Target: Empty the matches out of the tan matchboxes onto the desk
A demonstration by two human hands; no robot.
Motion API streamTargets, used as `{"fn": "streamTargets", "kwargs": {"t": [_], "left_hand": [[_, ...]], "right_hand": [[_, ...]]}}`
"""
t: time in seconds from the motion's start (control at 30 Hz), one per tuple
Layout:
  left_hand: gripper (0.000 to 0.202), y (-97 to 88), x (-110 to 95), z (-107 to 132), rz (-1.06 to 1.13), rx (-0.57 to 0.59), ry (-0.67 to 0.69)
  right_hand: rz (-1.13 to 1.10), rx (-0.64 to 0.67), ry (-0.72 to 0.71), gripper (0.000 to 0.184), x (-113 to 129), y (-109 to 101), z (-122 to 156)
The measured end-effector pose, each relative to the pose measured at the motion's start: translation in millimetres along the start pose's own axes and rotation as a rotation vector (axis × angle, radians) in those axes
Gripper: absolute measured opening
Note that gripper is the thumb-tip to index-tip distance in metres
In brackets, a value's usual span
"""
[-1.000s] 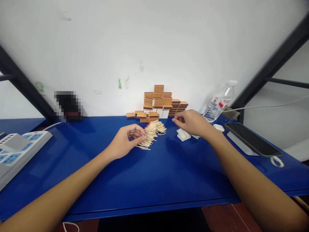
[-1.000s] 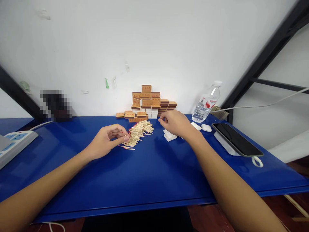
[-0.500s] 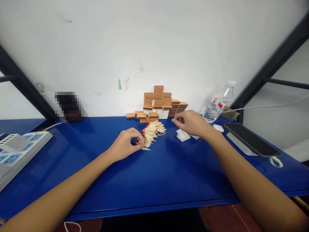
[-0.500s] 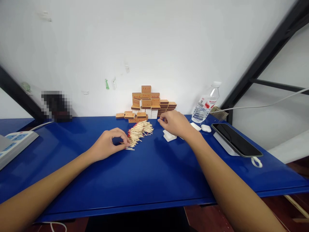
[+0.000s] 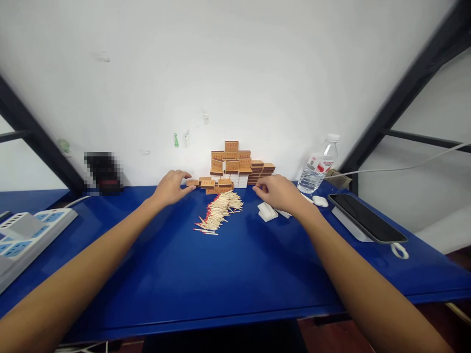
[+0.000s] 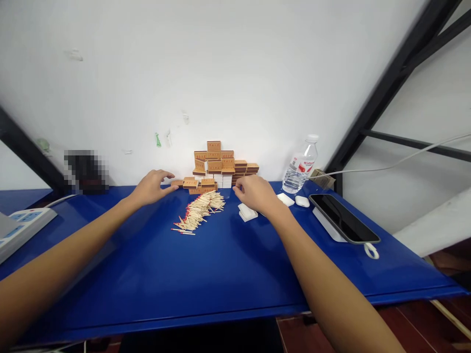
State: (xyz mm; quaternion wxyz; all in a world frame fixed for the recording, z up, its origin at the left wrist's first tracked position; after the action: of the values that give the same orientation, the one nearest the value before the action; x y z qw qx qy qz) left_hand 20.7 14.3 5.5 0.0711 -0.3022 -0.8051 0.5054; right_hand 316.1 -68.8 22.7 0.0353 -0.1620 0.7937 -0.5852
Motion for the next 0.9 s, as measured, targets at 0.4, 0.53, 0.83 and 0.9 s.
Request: {"fn": "streamTargets", "kwargs": {"t": [0.4, 0.53, 0.83, 0.9], "left_hand": [[0.029, 21.1, 27.8, -20.3, -0.020, 0.129, -0.080], [0.038, -10.1, 5.2, 7.4, -0.014, 0.097, -0.097], [0.032, -41.2, -134.4, 72.6, 0.181, -0.072, 0.323], [0.033, -36.3, -132.6, 76.8, 0.195, -0.092, 0.319]], "right_hand": [[0.019, -0.005, -0.016, 0.024, -8.7, 5.6, -3.8], [-0.175, -0.026, -0.018, 0.026, 2.0, 5.9, -1.8], [-1.185, 0.261, -0.088, 0.040, 108.5, 51.9, 25.4], [-1.203, 0.234, -0.063, 0.038, 108.3, 54.7, 26.1]]}}
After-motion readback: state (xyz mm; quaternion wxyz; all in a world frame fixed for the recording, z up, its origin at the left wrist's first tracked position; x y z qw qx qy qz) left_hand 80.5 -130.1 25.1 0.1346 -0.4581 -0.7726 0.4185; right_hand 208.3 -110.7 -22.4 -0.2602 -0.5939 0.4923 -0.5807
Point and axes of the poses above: each hand's wrist, its own z-axis away from the middle knuckle, its own y-axis out of the palm, x = y × z, the point moved 9 cm from there along -z, towards the middle knuckle, and after that the axes turned 1 degree about -y, right-handed, at the moved point
